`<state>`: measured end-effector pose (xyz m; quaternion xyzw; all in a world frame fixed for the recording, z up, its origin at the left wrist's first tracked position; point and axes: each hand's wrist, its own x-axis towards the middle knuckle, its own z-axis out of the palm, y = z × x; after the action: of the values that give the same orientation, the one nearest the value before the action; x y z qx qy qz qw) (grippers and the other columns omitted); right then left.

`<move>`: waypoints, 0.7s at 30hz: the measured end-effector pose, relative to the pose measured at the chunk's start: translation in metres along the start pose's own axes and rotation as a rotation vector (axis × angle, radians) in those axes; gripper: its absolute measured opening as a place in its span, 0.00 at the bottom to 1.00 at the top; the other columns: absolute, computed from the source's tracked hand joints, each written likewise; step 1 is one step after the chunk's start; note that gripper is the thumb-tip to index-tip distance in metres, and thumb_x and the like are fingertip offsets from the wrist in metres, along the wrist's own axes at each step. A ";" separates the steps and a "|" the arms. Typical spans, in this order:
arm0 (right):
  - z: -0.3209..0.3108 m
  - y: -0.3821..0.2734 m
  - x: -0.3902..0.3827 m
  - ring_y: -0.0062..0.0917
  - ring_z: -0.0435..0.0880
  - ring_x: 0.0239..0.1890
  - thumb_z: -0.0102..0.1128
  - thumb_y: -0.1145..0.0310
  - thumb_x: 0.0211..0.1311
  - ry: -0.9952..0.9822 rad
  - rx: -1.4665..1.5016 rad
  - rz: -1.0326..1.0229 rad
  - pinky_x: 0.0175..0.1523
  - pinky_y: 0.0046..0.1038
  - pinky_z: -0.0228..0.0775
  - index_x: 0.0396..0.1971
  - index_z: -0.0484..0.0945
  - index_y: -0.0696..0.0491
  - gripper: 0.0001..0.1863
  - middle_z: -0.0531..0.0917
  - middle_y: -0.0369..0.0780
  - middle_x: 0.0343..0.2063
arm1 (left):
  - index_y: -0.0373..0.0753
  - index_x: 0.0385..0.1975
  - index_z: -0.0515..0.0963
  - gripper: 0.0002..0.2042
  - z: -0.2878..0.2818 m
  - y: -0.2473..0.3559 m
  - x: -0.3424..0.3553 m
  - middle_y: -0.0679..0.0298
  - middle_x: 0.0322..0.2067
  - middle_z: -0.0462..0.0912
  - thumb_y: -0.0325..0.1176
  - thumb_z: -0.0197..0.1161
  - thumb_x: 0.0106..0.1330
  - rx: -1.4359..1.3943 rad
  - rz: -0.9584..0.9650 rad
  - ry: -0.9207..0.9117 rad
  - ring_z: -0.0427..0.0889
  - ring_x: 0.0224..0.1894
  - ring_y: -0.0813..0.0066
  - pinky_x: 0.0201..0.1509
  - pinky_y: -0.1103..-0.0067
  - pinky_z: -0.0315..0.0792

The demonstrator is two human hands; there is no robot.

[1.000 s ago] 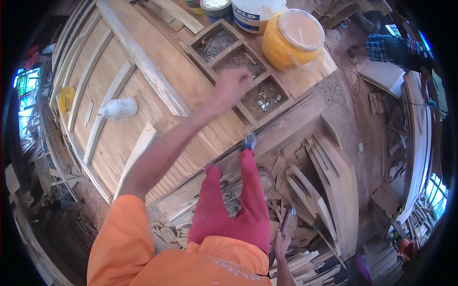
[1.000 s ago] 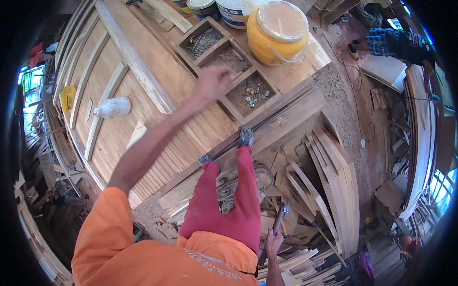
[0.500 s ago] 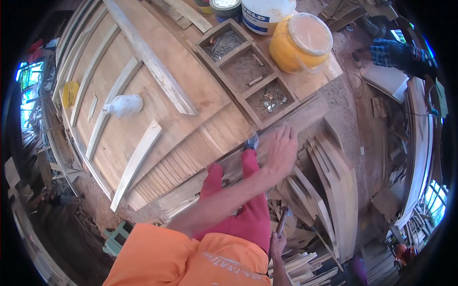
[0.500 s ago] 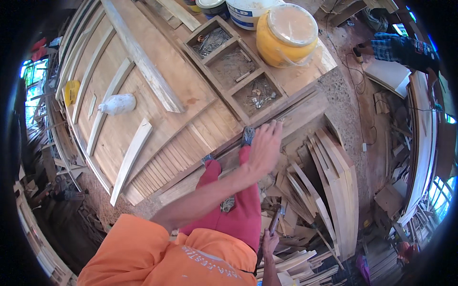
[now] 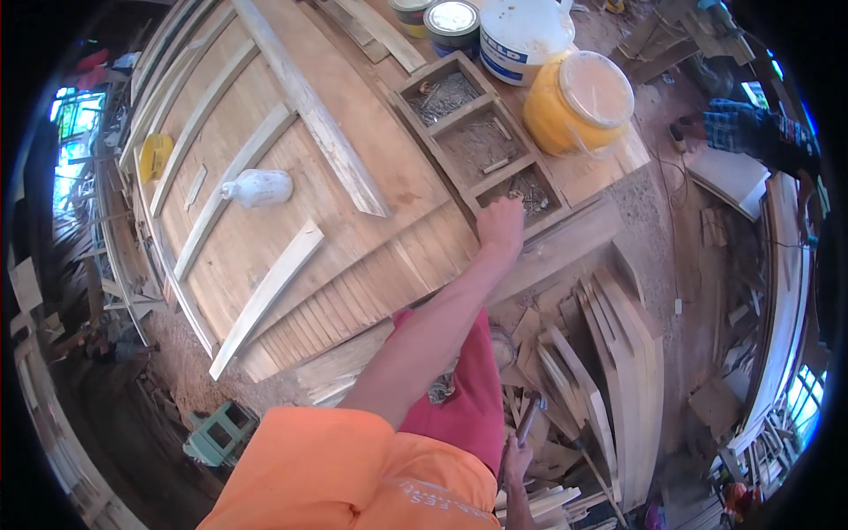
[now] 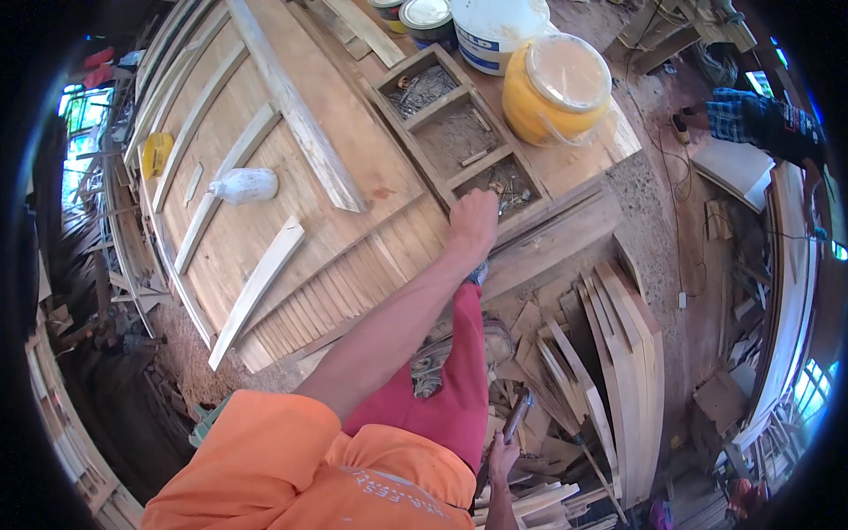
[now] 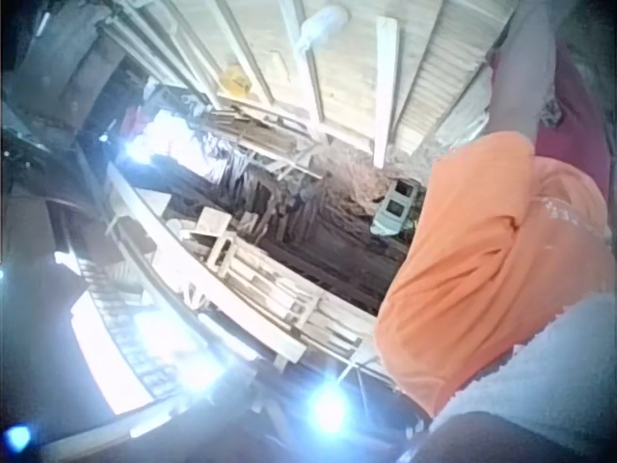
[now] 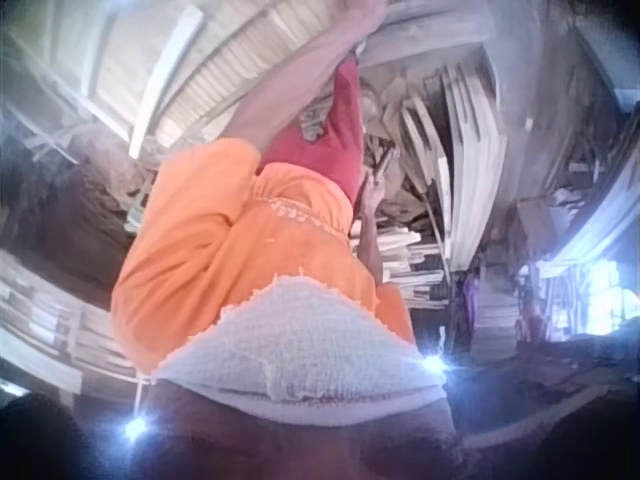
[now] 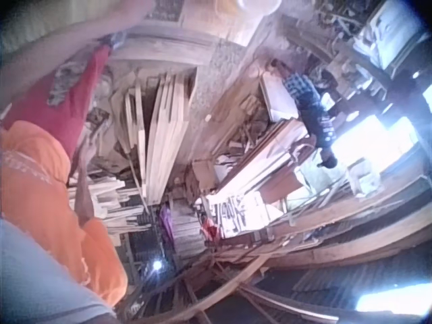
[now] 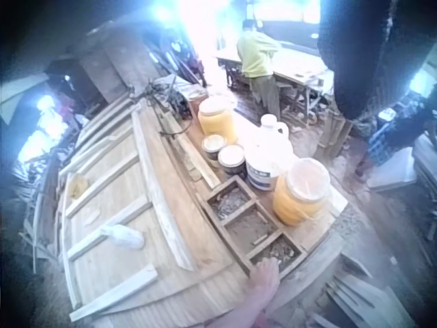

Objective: The person works on a wooden frame using a hammer, applies glue to the end of a wooden strip from a squeeze bottle, and aligns and hammers the strip onto the frame.

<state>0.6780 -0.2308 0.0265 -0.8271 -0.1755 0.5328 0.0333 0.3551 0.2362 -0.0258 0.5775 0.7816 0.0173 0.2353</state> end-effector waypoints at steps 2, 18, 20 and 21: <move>0.002 -0.008 0.000 0.19 0.75 0.15 0.63 0.59 0.75 -0.021 -0.007 0.001 0.21 0.29 0.67 0.28 0.77 0.56 0.18 0.75 0.33 0.15 | 0.38 0.37 0.89 0.08 0.004 -0.006 0.005 0.50 0.41 0.91 0.25 0.62 0.70 0.035 -0.005 -0.039 0.94 0.43 0.52 0.42 0.62 0.88; -0.019 -0.001 0.001 0.18 0.73 0.15 0.63 0.61 0.75 0.006 -0.043 0.074 0.21 0.29 0.66 0.27 0.77 0.54 0.16 0.75 0.31 0.16 | 0.39 0.68 0.79 0.26 -0.062 -0.086 0.089 0.56 0.48 0.86 0.31 0.65 0.67 0.624 0.352 -0.120 0.80 0.57 0.58 0.57 0.66 0.76; -0.024 -0.001 -0.007 0.17 0.72 0.15 0.63 0.61 0.75 0.044 -0.078 0.095 0.21 0.28 0.66 0.27 0.77 0.54 0.16 0.75 0.31 0.16 | 0.39 0.65 0.82 0.25 -0.075 -0.074 0.077 0.56 0.51 0.85 0.30 0.65 0.66 0.597 0.355 -0.141 0.77 0.59 0.59 0.61 0.69 0.71; -0.024 -0.005 -0.006 0.18 0.73 0.15 0.63 0.61 0.75 0.014 -0.021 0.080 0.21 0.28 0.66 0.27 0.77 0.54 0.16 0.75 0.31 0.16 | 0.39 0.65 0.82 0.25 -0.073 -0.083 0.077 0.56 0.51 0.85 0.30 0.65 0.66 0.599 0.347 -0.137 0.77 0.59 0.59 0.61 0.69 0.71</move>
<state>0.6957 -0.2250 0.0429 -0.8376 -0.1479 0.5259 0.0045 0.2356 0.2963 -0.0120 0.7448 0.6247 -0.2118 0.1011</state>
